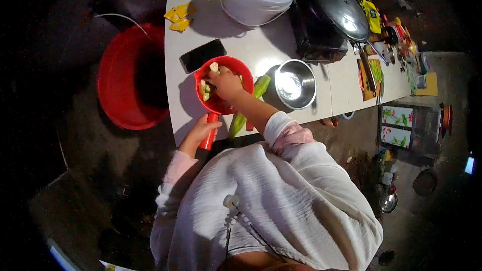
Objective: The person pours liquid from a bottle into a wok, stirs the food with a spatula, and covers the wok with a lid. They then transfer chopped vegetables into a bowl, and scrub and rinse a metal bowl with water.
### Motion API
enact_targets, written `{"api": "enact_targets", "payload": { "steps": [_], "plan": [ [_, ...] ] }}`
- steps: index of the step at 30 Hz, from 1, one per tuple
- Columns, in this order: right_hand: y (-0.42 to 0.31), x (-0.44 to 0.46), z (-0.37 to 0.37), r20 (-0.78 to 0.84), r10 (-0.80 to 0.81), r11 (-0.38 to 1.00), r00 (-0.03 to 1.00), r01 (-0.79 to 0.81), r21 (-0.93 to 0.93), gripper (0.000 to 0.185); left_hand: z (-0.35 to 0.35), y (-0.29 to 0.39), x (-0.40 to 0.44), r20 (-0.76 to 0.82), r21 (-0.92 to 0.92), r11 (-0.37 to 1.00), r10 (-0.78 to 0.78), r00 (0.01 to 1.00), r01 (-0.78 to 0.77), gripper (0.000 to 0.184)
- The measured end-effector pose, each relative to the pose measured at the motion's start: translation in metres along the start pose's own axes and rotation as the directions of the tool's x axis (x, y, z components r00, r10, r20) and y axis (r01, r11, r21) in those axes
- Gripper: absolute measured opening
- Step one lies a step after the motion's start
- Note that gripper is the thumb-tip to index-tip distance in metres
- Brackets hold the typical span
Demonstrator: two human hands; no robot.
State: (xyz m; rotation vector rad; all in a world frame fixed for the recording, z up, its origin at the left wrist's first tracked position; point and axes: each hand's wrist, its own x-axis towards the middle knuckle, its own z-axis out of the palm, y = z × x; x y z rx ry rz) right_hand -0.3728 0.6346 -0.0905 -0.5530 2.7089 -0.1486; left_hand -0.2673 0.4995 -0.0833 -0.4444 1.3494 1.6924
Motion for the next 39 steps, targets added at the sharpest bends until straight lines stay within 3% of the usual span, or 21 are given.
{"api": "enact_targets", "payload": {
  "steps": [3,6,8,9,10,12,13,16,18,20,21,23,26,27,28,30,32,34,36,38,39],
  "plan": [
    [0.004,-0.007,-0.014,0.051,0.187,0.967,0.981,-0.192,0.167,0.045,0.001,0.002,-0.002,-0.015,-0.009,1.000,-0.005,1.000,0.005,0.031],
    [0.014,-0.030,-0.047,0.053,0.130,0.987,0.990,-0.135,0.084,0.054,-0.004,-0.006,0.001,0.013,-0.056,0.998,0.018,1.000,-0.017,0.033],
    [0.035,-0.021,-0.015,-0.040,0.165,0.969,0.986,-0.154,0.194,0.079,-0.001,-0.005,0.002,0.024,-0.049,0.998,0.034,0.999,-0.033,0.031],
    [0.035,-0.021,-0.011,0.005,0.176,0.951,0.984,-0.172,0.257,0.096,-0.001,-0.005,0.003,0.036,-0.048,0.999,0.011,0.999,-0.009,0.029],
    [0.034,-0.019,-0.006,0.005,0.164,0.951,0.987,-0.159,0.265,0.096,0.000,-0.006,0.003,0.021,-0.049,0.999,0.011,1.000,-0.010,0.029],
    [0.026,-0.016,-0.002,0.168,0.267,0.841,0.949,-0.314,0.440,0.100,0.001,-0.003,0.001,-0.013,-0.015,0.999,0.030,0.999,-0.030,0.030],
    [0.026,-0.015,0.016,0.011,0.287,0.851,0.958,-0.260,0.456,0.097,-0.001,-0.008,0.006,0.008,-0.023,0.999,0.038,0.999,-0.038,0.032],
    [0.027,-0.010,0.029,0.128,0.154,0.825,0.980,-0.199,0.529,0.089,0.000,-0.005,0.001,0.022,-0.046,0.999,0.030,0.999,-0.029,0.033],
    [0.016,-0.021,-0.009,0.227,0.169,0.839,0.959,-0.261,0.478,0.078,0.000,-0.006,0.003,0.019,-0.029,0.999,0.022,1.000,-0.021,0.031],
    [0.017,-0.026,-0.027,0.317,0.001,0.896,0.948,-0.142,0.422,0.070,-0.001,-0.006,0.004,0.013,-0.018,1.000,0.015,1.000,-0.014,0.030],
    [0.017,-0.027,-0.018,0.320,-0.003,0.896,0.948,-0.140,0.422,0.070,-0.001,-0.006,0.004,0.011,-0.038,0.999,0.018,1.000,-0.018,0.032],
    [0.016,-0.032,0.009,-0.028,-0.204,0.976,0.979,0.206,0.072,0.060,0.000,-0.005,0.004,0.009,-0.056,0.998,0.022,1.000,-0.021,0.033],
    [-0.017,-0.036,-0.018,0.071,-0.089,0.994,0.993,0.094,-0.063,0.044,0.002,-0.004,0.005,-0.025,-0.046,0.999,0.007,1.000,-0.009,0.031],
    [-0.019,-0.028,-0.002,-0.034,-0.088,0.983,0.996,0.082,-0.165,0.044,0.004,-0.002,0.003,-0.025,-0.046,0.999,0.012,1.000,-0.013,0.030],
    [-0.017,-0.022,0.010,-0.033,-0.092,0.983,0.995,0.086,-0.163,0.044,0.005,-0.001,0.002,-0.026,-0.046,0.999,0.016,1.000,-0.017,0.030],
    [-0.019,-0.015,0.016,0.004,0.105,0.982,0.994,-0.103,-0.157,0.045,0.006,-0.004,0.003,-0.025,-0.022,0.999,0.029,0.999,-0.029,0.028],
    [-0.005,-0.011,0.018,-0.080,0.041,0.994,0.996,-0.049,-0.099,0.045,0.005,-0.007,0.007,-0.022,0.005,0.999,0.045,0.999,-0.045,0.027],
    [0.007,-0.010,0.000,-0.092,0.123,0.990,0.988,-0.115,0.079,0.048,0.005,-0.011,0.011,-0.016,-0.043,0.995,0.094,0.995,-0.095,0.028],
    [0.024,-0.009,-0.021,-0.055,0.175,0.975,0.983,-0.165,0.148,0.052,0.005,-0.007,0.009,-0.021,-0.009,0.996,0.085,0.996,-0.085,0.031],
    [0.047,-0.006,-0.038,0.140,0.041,0.922,0.989,-0.091,0.376,0.057,0.009,-0.008,0.005,-0.029,0.016,0.998,0.069,0.997,-0.068,0.033],
    [0.053,0.003,-0.043,0.186,-0.060,0.884,0.981,-0.034,0.465,0.058,0.012,-0.010,0.003,-0.210,0.280,0.944,0.237,0.948,-0.174,0.038]
  ]
}}
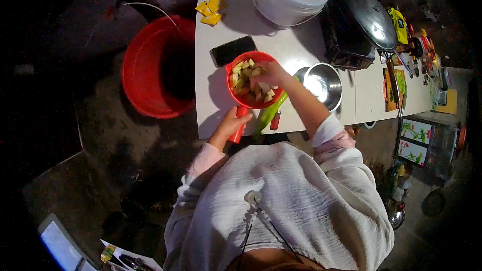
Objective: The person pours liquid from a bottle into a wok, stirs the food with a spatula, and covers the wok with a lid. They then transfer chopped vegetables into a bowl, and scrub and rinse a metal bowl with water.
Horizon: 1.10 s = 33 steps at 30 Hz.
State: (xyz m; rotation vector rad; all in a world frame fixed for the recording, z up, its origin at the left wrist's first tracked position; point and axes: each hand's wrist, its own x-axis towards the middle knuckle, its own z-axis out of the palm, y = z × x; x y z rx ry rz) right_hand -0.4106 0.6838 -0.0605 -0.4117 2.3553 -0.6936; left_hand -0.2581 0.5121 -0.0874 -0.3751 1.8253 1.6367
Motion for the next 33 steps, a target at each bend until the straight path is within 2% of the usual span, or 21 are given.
{"api": "enact_targets", "payload": {
  "steps": [1,3,5,7,8,10,11,13,14,15,17,19,20,21,22,23,26,27,29,32,33],
  "plan": [
    [0.004,-0.004,-0.003,0.001,-0.001,1.000,1.000,0.001,0.001,0.058,0.001,0.001,-0.002,-0.185,0.264,0.957,0.170,0.968,-0.117,0.042],
    [-0.023,-0.027,-0.027,-0.057,0.082,0.951,0.995,-0.061,0.303,0.055,-0.011,0.043,-0.019,-0.238,0.351,0.932,0.184,0.954,-0.092,0.048],
    [0.007,-0.013,-0.001,-0.062,0.105,0.913,0.993,-0.071,0.402,0.049,-0.016,0.061,-0.012,-0.284,0.442,0.895,0.201,0.938,-0.059,0.054],
    [0.015,-0.009,0.012,-0.139,0.225,0.769,0.964,-0.088,0.634,0.045,-0.006,0.060,0.018,-0.341,-0.008,0.940,0.319,0.885,-0.342,0.051],
    [0.005,-0.013,0.009,-0.142,0.225,0.767,0.964,-0.085,0.636,0.045,-0.002,0.055,0.040,-0.340,-0.004,0.939,0.321,0.884,-0.343,0.051],
    [-0.022,-0.023,-0.001,0.026,0.361,0.468,0.932,-0.206,0.859,0.049,0.008,0.039,0.086,-0.355,-0.235,0.941,0.152,0.923,-0.245,0.048],
    [-0.004,-0.009,0.016,0.027,0.361,0.465,0.932,-0.204,0.862,0.049,0.012,0.035,0.100,-0.354,-0.230,0.942,0.152,0.923,-0.243,0.048],
    [0.046,0.033,0.058,-0.113,0.354,0.684,0.928,-0.174,0.709,0.052,0.019,0.034,0.120,-0.392,-0.256,0.966,-0.061,0.918,-0.045,0.050],
    [0.026,0.026,0.063,-0.268,0.489,0.705,0.830,-0.195,0.682,0.061,0.020,0.037,0.120,-0.393,-0.250,0.967,-0.058,0.918,-0.046,0.050],
    [0.031,0.033,0.068,-0.269,0.488,0.702,0.830,-0.191,0.686,0.061,0.021,0.039,0.118,-0.401,-0.180,0.982,-0.028,0.916,-0.049,0.052],
    [0.050,0.051,0.090,-0.125,0.413,0.589,0.902,-0.160,0.792,0.058,0.025,0.040,0.117,-0.413,-0.108,0.993,-0.004,0.911,-0.045,0.055],
    [0.053,0.061,0.099,-0.196,0.367,0.601,0.909,-0.070,0.797,0.049,0.029,0.040,0.122,-0.464,-0.174,0.982,-0.019,0.886,-0.070,0.058],
    [0.042,0.051,0.093,-0.251,0.381,0.688,0.890,-0.092,0.720,0.047,0.030,0.042,0.123,-0.469,-0.166,0.984,-0.015,0.883,-0.071,0.058],
    [0.033,0.044,0.091,-0.306,0.387,0.766,0.870,-0.118,0.632,0.045,0.032,0.045,0.122,-0.459,-0.284,0.956,-0.073,0.885,-0.068,0.058],
    [0.029,0.045,0.098,-0.326,0.400,0.731,0.857,-0.083,0.678,0.040,0.033,0.047,0.121,-0.443,-0.399,0.915,-0.128,0.887,-0.067,0.059],
    [0.024,0.043,0.097,-0.325,0.396,0.728,0.859,-0.078,0.681,0.040,0.035,0.048,0.118,-0.449,-0.394,0.917,-0.127,0.884,-0.068,0.059],
    [0.003,0.024,0.088,-0.447,0.413,0.673,0.793,0.065,0.737,0.037,0.038,0.042,0.116,-0.544,-0.367,0.898,0.004,0.839,-0.242,0.052],
    [-0.002,0.020,0.085,-0.447,0.410,0.668,0.795,0.072,0.741,0.037,0.040,0.052,0.108,-0.549,-0.359,0.901,0.007,0.836,-0.244,0.052],
    [-0.007,0.015,0.082,-0.403,0.426,0.545,0.810,0.126,0.829,0.034,0.044,0.066,0.094,-0.544,-0.479,0.810,0.030,0.838,-0.340,0.047],
    [-0.017,0.005,0.078,-0.554,0.364,0.539,0.749,0.316,0.781,0.026,0.042,0.068,0.083,-0.619,-0.332,0.859,0.113,0.777,-0.389,0.041],
    [-0.025,-0.003,0.072,-0.554,0.364,0.533,0.749,0.321,0.783,0.026,0.042,0.070,0.079,-0.652,-0.279,0.870,0.139,0.745,-0.406,0.040]
  ]
}}
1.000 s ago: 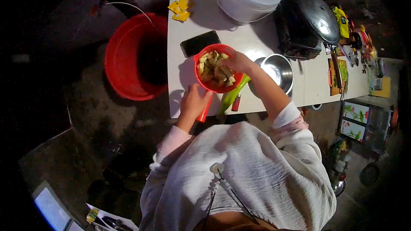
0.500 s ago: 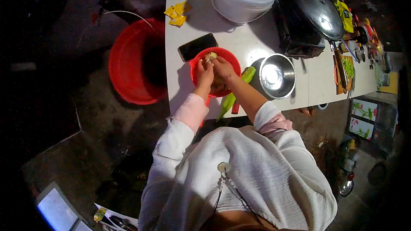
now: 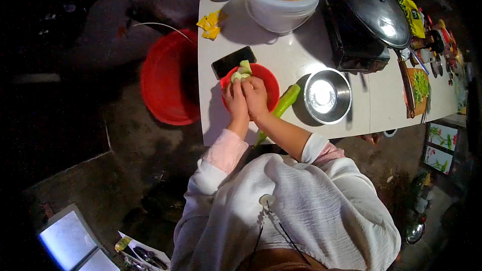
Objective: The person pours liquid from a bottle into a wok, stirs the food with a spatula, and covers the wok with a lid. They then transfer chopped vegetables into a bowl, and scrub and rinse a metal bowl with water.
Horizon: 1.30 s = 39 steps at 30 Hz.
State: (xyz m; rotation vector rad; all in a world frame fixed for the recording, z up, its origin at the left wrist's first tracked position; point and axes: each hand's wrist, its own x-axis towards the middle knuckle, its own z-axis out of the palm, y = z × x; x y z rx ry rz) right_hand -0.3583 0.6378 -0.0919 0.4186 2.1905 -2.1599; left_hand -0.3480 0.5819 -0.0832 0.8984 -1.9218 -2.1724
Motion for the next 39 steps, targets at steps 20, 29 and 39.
{"api": "enact_targets", "payload": {
  "steps": [20,29,39],
  "plan": [
    [-0.035,-0.001,-0.162,-0.303,-0.350,0.937,0.887,0.326,-0.129,0.015,0.133,0.036,-0.103,0.338,0.300,0.851,0.328,0.882,-0.432,0.031],
    [-0.028,0.012,-0.274,-0.292,0.293,0.822,0.910,-0.084,0.564,0.038,0.197,-0.060,-0.109,0.471,0.207,0.949,0.117,0.874,-0.239,0.025],
    [-0.049,0.010,-0.307,-0.235,0.301,0.885,0.924,-0.179,0.429,0.032,0.115,0.019,-0.086,0.526,0.351,0.936,-0.212,0.823,0.017,0.033]
  ]
}}
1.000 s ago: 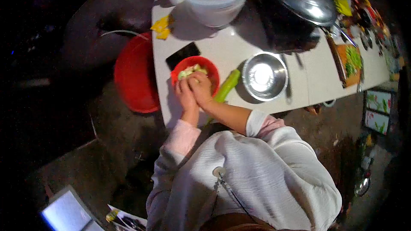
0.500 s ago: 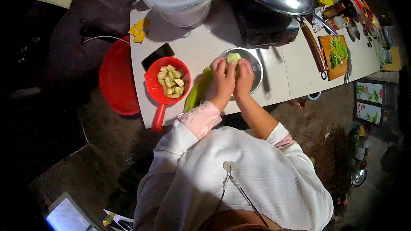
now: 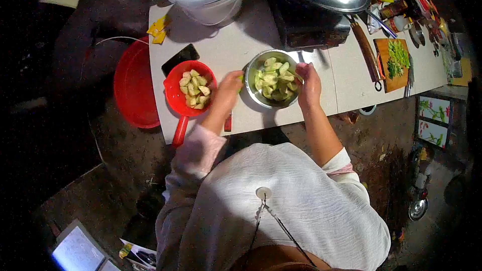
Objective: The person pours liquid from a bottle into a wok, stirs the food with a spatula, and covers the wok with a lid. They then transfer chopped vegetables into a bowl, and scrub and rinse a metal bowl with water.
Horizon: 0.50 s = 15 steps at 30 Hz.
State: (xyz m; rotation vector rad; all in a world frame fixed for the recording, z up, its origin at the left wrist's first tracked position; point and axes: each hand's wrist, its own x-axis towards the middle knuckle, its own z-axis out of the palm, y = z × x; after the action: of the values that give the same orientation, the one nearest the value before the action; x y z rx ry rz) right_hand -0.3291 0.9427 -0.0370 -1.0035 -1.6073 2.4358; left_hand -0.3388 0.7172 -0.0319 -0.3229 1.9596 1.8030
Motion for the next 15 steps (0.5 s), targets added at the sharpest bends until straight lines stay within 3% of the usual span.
{"api": "enact_targets", "payload": {
  "steps": [1,3,5,6,7,8,9,10,11,12,13,14,15],
  "plan": [
    [0.003,-0.001,0.006,0.006,0.003,1.000,1.000,-0.003,-0.004,0.032,-0.023,-0.001,-0.002,-0.075,0.065,0.996,0.068,0.995,-0.064,0.033],
    [0.004,-0.014,0.030,0.227,-0.036,0.991,0.973,0.063,-0.116,0.029,-0.068,-0.002,-0.006,-0.188,-0.027,0.997,0.060,0.980,-0.066,0.028],
    [0.015,-0.031,0.068,0.437,0.076,0.964,0.896,0.045,-0.261,0.023,-0.117,-0.034,0.001,-0.272,-0.034,0.999,0.030,0.962,-0.041,0.037],
    [0.027,-0.032,0.089,0.551,0.159,0.893,0.819,0.118,-0.434,0.023,-0.127,-0.031,-0.003,-0.325,-0.093,0.994,0.018,0.945,-0.051,0.036],
    [0.042,-0.038,0.111,0.642,0.154,0.839,0.752,0.244,-0.486,0.022,-0.135,-0.027,-0.004,-0.372,-0.051,0.997,-0.066,0.926,0.051,0.035],
    [0.053,-0.044,0.135,0.759,0.041,0.712,0.649,0.514,-0.478,0.024,-0.149,-0.035,0.000,-0.340,0.120,0.988,-0.047,0.939,0.093,0.037],
    [0.070,-0.042,0.158,0.815,0.065,0.525,0.576,0.675,-0.519,0.030,-0.161,-0.048,0.007,-0.299,0.287,0.949,-0.038,0.954,0.127,0.040],
    [0.096,-0.034,0.177,0.850,0.139,0.371,0.508,0.769,-0.520,0.037,-0.168,-0.063,0.014,-0.236,0.449,0.887,0.000,0.972,0.110,0.051],
    [0.108,-0.032,0.198,0.854,0.143,0.370,0.501,0.773,-0.515,0.037,-0.170,-0.072,0.019,-0.164,0.597,0.798,0.025,0.986,0.079,0.063],
    [0.119,-0.033,0.218,0.837,0.198,0.200,0.511,0.815,-0.545,0.043,-0.167,-0.067,0.017,-0.118,0.642,0.756,-0.067,0.991,0.128,0.081],
    [0.126,-0.032,0.232,0.812,0.247,0.024,0.529,0.834,-0.551,0.049,-0.157,-0.064,0.013,-0.144,0.798,0.588,-0.031,0.989,0.135,0.088],
    [0.132,-0.027,0.239,0.812,0.250,0.020,0.528,0.835,-0.549,0.049,-0.149,-0.055,0.008,-0.138,0.881,0.443,-0.102,0.985,0.169,0.086],
    [0.137,-0.023,0.247,0.823,0.304,-0.131,0.480,0.877,-0.463,0.052,-0.144,-0.052,0.007,-0.142,0.940,0.285,-0.171,0.975,0.187,0.084]
  ]
}}
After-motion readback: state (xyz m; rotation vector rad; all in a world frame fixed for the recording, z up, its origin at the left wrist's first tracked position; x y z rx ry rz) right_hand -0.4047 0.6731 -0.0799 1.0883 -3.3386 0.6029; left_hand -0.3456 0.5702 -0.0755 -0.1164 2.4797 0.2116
